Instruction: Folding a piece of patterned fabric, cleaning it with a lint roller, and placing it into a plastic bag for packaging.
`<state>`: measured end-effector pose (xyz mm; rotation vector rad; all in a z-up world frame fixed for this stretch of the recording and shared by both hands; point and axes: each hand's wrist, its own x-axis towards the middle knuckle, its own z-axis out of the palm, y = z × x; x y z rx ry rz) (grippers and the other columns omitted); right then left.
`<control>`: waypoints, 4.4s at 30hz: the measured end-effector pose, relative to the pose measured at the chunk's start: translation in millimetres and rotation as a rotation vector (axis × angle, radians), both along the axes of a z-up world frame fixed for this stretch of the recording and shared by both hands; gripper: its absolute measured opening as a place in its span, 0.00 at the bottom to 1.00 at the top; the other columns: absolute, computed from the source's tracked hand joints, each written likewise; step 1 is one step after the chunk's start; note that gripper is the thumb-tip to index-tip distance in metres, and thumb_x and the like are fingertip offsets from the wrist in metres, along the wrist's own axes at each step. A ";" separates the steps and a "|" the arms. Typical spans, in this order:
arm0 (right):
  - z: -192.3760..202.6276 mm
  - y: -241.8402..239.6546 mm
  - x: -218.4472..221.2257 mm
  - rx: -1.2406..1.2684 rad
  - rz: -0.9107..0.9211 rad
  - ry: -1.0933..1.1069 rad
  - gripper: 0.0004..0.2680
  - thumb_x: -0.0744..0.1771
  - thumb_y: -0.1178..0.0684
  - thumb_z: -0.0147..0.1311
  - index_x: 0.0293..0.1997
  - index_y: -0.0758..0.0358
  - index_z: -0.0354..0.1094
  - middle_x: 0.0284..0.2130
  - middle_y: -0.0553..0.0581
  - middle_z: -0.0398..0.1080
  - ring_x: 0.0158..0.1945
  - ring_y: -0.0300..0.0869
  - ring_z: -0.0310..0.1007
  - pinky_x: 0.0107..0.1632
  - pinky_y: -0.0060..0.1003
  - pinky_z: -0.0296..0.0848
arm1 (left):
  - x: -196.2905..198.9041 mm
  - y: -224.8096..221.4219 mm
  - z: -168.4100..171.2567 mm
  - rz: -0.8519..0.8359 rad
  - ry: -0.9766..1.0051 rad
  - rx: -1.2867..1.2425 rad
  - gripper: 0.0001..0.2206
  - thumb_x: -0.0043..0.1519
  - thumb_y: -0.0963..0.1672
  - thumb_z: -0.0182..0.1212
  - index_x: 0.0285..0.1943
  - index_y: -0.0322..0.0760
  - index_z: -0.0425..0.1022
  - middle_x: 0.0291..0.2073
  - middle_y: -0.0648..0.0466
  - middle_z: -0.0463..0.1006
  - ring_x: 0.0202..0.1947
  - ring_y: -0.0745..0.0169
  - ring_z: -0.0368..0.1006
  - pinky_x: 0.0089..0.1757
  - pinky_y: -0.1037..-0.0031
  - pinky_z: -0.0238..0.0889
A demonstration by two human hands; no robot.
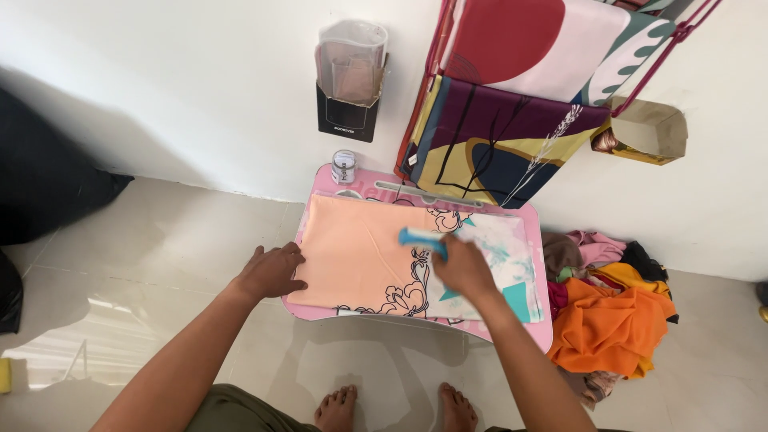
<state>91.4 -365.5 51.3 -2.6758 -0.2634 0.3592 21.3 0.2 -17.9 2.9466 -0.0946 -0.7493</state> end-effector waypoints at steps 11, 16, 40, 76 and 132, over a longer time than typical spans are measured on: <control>-43.7 52.8 -18.3 -0.066 0.103 -0.022 0.14 0.65 0.48 0.50 0.49 0.69 0.70 0.35 0.74 0.77 0.43 0.68 0.79 0.45 0.61 0.78 | -1.8 -0.4 -7.0 -0.004 -0.007 -0.024 0.25 0.62 0.52 0.64 0.67 0.44 0.72 0.68 0.54 0.68 0.64 0.49 0.71 0.60 0.46 0.57; -50.4 80.6 45.7 0.042 0.062 -0.122 0.15 0.66 0.51 0.49 0.54 0.72 0.67 0.39 0.77 0.76 0.46 0.69 0.78 0.47 0.61 0.77 | 0.0 1.4 -1.1 0.001 -0.024 -0.033 0.24 0.62 0.52 0.64 0.66 0.44 0.74 0.68 0.55 0.69 0.65 0.49 0.70 0.60 0.46 0.58; -83.4 171.9 61.2 0.017 0.239 -0.140 0.15 0.67 0.47 0.47 0.59 0.61 0.62 0.43 0.71 0.75 0.50 0.67 0.77 0.53 0.63 0.74 | -5.6 16.3 -1.2 0.086 -0.045 -0.115 0.22 0.63 0.51 0.62 0.66 0.48 0.74 0.64 0.50 0.72 0.64 0.48 0.71 0.59 0.49 0.63; -30.0 -265.7 -33.5 -0.062 -0.113 0.057 0.12 0.62 0.50 0.61 0.49 0.54 0.79 0.35 0.64 0.80 0.45 0.58 0.80 0.50 0.48 0.75 | 6.3 -2.8 -10.3 -0.236 -0.067 0.065 0.16 0.60 0.52 0.68 0.56 0.58 0.80 0.56 0.62 0.78 0.65 0.62 0.69 0.66 0.53 0.56; 147.6 -222.3 223.1 -0.051 -0.519 -0.860 0.48 0.66 0.39 0.79 0.77 0.68 0.24 0.72 0.80 0.27 0.76 0.72 0.24 0.68 0.82 0.34 | 29.7 -2.8 -29.8 -0.111 -0.057 0.006 0.14 0.47 0.48 0.76 0.41 0.56 0.81 0.43 0.76 0.79 0.52 0.77 0.72 0.55 0.78 0.65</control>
